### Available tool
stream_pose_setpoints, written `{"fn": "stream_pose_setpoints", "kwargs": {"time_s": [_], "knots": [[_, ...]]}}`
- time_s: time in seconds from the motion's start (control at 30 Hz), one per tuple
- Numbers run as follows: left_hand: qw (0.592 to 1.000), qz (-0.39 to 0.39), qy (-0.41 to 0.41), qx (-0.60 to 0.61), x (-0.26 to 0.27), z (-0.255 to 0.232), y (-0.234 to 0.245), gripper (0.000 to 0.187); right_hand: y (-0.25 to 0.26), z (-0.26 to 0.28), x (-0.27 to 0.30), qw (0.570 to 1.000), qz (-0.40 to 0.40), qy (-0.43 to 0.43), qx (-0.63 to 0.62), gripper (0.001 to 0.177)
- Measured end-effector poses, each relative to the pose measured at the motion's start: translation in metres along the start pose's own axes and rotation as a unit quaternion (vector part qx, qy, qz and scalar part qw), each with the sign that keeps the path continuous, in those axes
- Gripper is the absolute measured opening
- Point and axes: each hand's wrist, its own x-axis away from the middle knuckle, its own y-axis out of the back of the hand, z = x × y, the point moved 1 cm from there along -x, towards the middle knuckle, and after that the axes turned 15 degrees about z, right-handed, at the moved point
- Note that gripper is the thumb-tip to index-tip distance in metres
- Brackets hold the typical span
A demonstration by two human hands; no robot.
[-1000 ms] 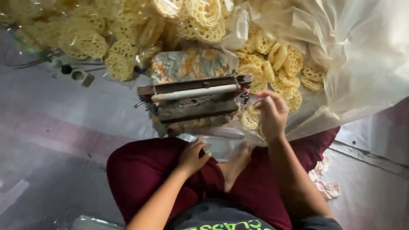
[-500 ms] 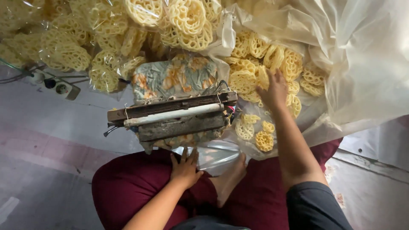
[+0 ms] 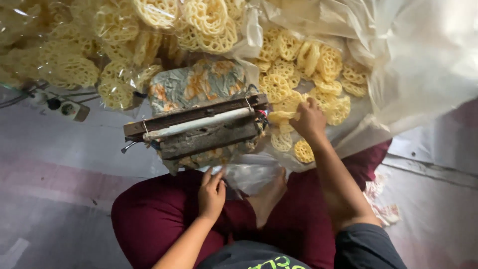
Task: The person is manually packaging round, lattice-patterned snacks into individual plastic bags.
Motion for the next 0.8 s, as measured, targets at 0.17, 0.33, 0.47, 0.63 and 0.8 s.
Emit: {"fn": "stream_pose_setpoints", "kwargs": {"time_s": [0.17,0.33,0.47,0.63,0.8], "knots": [[0.917,0.050,0.149,0.367,0.015,-0.034,0.016,0.083,0.012,-0.057,0.061,0.879,-0.078,-0.020,-0.470,0.033],[0.855,0.163,0.151,0.468,0.021,-0.065,0.043,0.062,0.031,-0.045,0.122,0.597,-0.028,0.008,-0.802,0.027],[0.860,0.204,0.087,0.460,0.014,-0.089,0.057,0.044,0.010,-0.060,0.128,0.601,-0.010,0.061,-0.797,0.030],[0.853,0.211,0.037,0.475,0.024,-0.100,0.063,0.036,0.011,-0.038,0.127,0.656,0.001,0.044,-0.753,0.035],[0.808,0.347,0.066,0.472,0.054,-0.143,0.058,0.039,-0.002,-0.010,0.103,0.620,0.020,-0.048,-0.783,0.085]]}}
